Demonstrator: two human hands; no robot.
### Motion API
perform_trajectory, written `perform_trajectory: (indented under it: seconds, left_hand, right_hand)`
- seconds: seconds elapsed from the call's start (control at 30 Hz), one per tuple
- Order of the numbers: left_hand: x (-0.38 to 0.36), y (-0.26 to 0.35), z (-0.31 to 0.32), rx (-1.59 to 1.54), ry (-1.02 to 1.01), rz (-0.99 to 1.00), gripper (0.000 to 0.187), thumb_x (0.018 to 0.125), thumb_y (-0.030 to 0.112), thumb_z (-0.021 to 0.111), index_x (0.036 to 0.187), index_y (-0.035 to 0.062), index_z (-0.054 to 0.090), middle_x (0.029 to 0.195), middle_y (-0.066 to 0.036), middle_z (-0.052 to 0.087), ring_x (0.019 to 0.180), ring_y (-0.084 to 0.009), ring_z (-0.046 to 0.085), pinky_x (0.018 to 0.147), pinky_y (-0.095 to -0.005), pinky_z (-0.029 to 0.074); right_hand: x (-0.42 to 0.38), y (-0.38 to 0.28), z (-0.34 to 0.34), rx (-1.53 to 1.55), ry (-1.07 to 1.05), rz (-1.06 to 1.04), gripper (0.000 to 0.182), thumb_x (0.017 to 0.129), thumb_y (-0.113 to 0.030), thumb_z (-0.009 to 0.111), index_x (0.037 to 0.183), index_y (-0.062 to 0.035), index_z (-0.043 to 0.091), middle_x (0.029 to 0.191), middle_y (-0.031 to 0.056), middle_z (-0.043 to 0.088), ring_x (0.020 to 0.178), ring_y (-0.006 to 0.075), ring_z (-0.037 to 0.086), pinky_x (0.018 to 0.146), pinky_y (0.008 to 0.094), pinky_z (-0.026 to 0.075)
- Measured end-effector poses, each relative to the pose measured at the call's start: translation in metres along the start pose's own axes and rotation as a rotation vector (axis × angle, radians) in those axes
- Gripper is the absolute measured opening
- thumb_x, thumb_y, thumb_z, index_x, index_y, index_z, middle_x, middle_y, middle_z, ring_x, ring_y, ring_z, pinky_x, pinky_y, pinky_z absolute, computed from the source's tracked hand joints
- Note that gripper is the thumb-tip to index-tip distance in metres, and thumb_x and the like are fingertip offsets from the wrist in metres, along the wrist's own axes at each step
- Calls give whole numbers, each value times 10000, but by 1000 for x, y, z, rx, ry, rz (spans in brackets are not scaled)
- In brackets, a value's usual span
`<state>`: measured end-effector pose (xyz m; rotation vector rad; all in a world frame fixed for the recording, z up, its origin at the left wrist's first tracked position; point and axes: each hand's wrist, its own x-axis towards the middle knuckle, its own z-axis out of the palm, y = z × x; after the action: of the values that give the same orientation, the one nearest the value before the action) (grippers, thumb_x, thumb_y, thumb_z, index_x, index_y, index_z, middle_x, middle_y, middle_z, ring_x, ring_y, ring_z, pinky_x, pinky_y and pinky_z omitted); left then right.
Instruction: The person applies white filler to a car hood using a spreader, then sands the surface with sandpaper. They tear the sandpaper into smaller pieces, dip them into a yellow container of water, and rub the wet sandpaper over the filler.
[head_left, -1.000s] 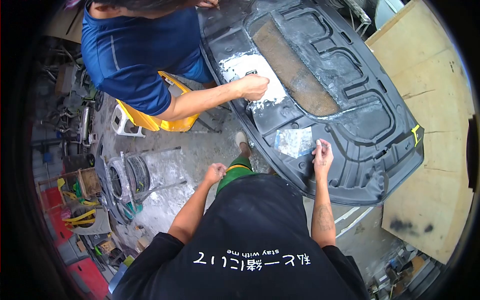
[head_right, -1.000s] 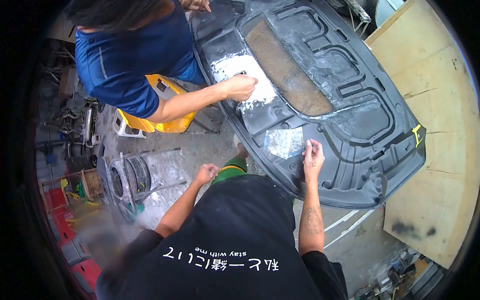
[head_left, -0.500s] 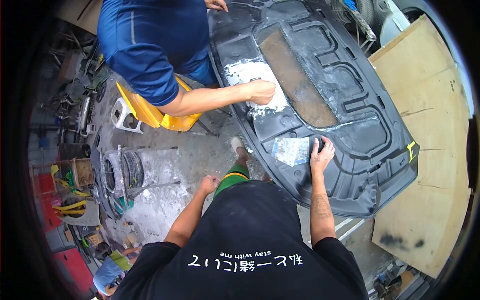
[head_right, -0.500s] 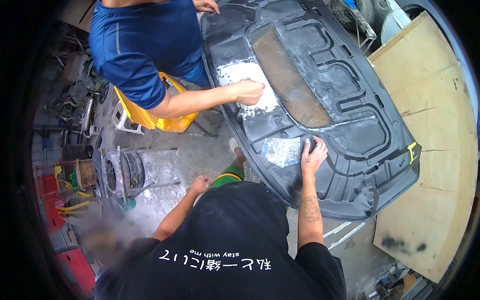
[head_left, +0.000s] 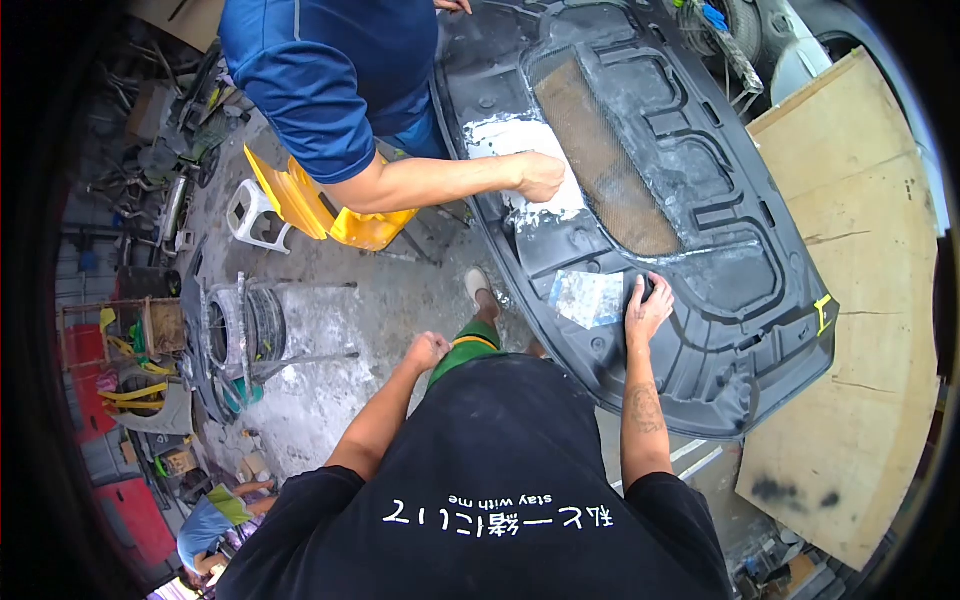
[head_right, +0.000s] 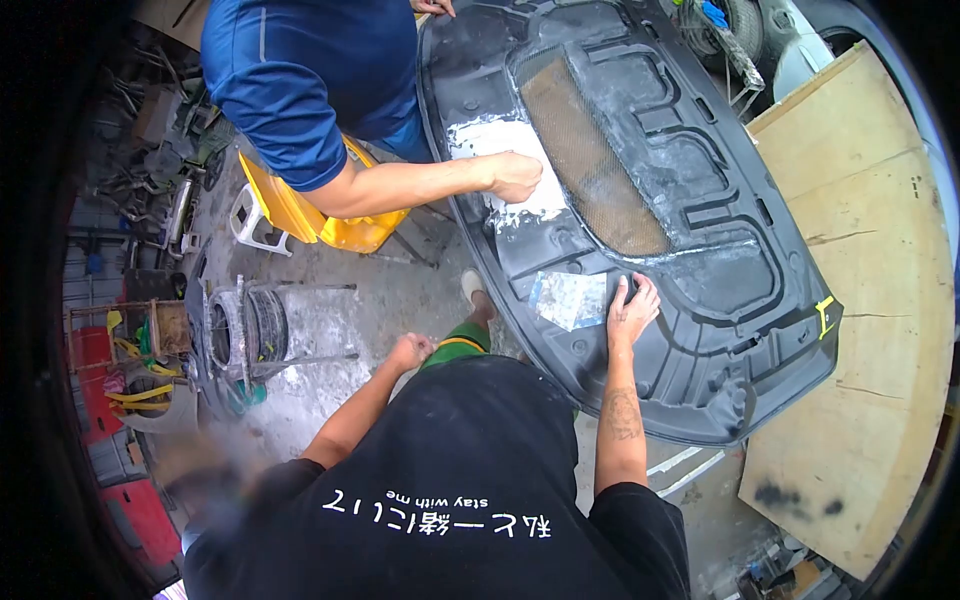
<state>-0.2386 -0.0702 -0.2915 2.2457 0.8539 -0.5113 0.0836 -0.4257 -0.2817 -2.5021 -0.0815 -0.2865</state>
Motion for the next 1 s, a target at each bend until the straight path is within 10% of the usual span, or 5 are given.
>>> perform_trajectory:
  seconds: [1.0]
  left_hand:
    - [7,-17,6,28,-70,-21,195,858,230,679,870,42,728,879,-197,729,888,-354,710,820,-438,550]
  right_hand:
    - [1,-5,-2,-10,-24,-10,330,980,-367,599,1160,-94,639,1258,86,600,1211,302,524,1015,466,381]
